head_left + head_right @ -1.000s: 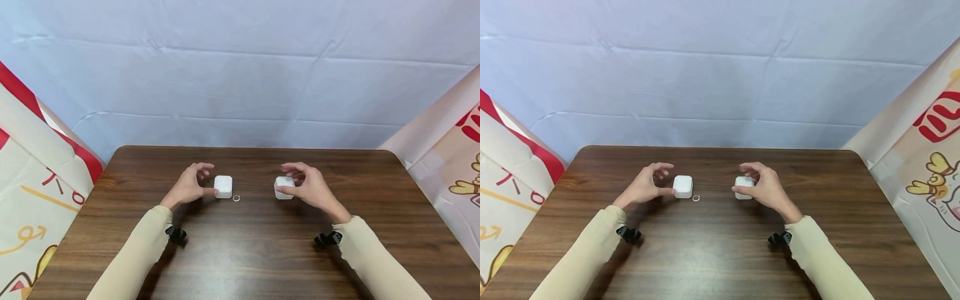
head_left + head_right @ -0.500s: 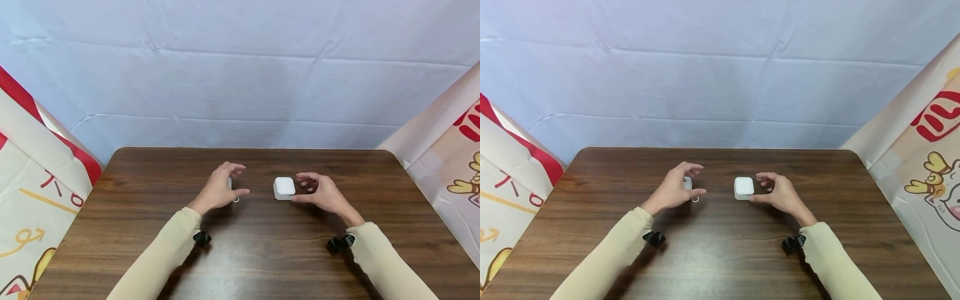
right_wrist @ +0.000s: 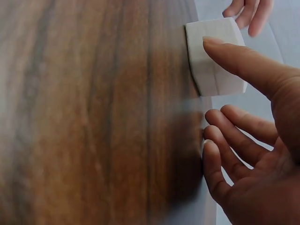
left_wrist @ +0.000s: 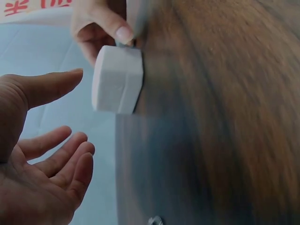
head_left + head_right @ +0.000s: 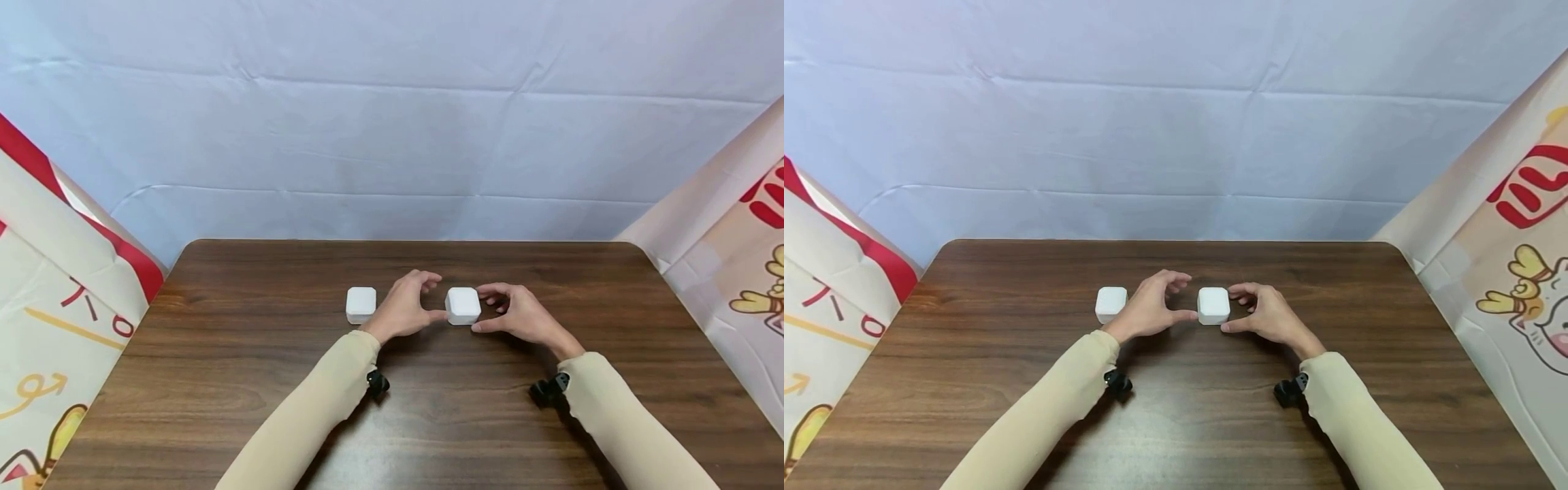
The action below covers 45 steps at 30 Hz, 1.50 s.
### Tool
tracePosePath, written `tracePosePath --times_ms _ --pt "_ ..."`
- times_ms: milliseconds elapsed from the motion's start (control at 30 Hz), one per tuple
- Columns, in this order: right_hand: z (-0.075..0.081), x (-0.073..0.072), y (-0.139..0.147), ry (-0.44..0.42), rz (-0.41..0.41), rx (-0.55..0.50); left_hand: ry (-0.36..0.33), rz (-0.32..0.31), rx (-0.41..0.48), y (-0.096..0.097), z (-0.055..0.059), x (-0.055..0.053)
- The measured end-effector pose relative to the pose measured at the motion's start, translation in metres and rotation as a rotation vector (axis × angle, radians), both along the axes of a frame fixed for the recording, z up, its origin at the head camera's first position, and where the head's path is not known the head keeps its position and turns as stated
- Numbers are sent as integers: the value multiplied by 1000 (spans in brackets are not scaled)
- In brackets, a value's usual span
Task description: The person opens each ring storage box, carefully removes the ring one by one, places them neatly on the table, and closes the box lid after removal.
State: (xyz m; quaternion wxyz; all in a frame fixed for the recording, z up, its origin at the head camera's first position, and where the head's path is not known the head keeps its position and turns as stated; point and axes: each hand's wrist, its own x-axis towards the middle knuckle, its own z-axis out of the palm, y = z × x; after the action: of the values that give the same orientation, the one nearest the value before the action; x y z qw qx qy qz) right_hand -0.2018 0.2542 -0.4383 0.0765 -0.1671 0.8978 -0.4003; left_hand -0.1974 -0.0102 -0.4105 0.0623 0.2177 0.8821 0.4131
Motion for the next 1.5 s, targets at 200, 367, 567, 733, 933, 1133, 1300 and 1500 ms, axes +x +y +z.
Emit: tracePosePath --times_ms 200,367,567,733,933,1133,1300,1500 --pt "-2 -6 -3 -12 10 21 -15 20 -18 14 -9 -4" --pt "-3 -10 -4 -17 21 25 -28 23 -11 20 -13 -5" --pt "-7 -12 -4 -20 47 27 -36 23 -9 24 -16 -6" --pt "-9 -14 -5 -49 60 1 -43 30 -18 26 -18 -7" --pt "-11 -16 -5 -53 69 -13 -47 13 6 27 -20 -9" --pt "-12 -16 -5 -42 81 -15 -39 7 -24 28 -21 -9" --pt "-12 -16 -6 -40 75 -7 -34 15 -45 29 -22 -8" --pt "-13 -16 -5 -42 75 -10 -32 22 -53 30 -23 -9"
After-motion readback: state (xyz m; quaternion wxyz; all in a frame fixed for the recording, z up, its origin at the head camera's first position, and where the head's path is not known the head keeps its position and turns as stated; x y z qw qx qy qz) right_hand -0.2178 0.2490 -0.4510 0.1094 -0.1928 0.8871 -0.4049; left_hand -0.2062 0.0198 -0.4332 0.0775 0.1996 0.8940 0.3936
